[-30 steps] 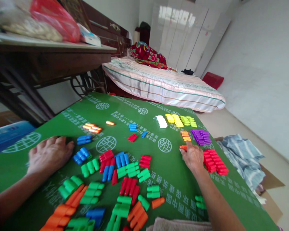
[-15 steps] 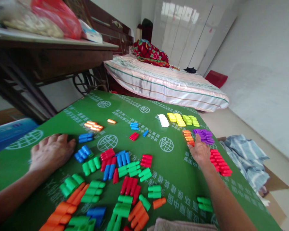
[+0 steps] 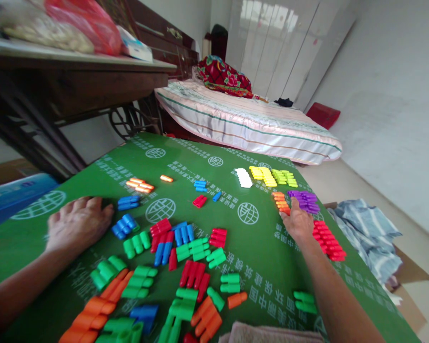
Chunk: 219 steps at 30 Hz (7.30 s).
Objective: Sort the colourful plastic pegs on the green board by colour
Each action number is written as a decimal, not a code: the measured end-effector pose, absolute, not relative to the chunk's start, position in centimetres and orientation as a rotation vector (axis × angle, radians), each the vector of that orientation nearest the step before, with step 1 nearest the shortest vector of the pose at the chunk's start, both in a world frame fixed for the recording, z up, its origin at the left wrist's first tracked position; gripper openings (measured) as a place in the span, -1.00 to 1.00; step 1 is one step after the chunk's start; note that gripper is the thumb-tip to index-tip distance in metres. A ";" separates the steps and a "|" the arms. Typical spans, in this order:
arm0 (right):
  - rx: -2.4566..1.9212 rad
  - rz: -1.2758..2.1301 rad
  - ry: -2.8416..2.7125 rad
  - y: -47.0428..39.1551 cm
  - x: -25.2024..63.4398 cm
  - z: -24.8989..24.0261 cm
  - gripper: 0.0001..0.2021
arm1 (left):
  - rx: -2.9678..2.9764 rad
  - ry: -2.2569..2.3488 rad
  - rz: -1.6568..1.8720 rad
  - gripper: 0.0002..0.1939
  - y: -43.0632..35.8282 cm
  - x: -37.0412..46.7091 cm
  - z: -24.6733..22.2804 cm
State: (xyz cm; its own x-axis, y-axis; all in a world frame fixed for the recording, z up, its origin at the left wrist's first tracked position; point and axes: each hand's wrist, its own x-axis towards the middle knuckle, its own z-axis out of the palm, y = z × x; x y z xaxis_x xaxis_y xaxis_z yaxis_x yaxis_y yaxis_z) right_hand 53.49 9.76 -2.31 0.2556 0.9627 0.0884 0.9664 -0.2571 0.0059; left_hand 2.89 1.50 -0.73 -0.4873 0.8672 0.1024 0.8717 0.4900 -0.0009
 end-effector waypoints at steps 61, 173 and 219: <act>-0.653 0.356 -2.711 -2.4 28.7 4.3 -0.73 | -1.565 -2.616 -0.197 -0.43 0.8 3.4 -0.4; -0.951 0.214 -2.713 11.0 34.6 4.4 -0.79 | -1.549 -2.636 -0.132 -0.41 1.0 3.4 -0.2; -2.018 -0.183 -2.167 11.2 51.9 -2.7 -0.76 | -1.520 -2.657 -0.085 -0.37 1.7 3.0 -1.1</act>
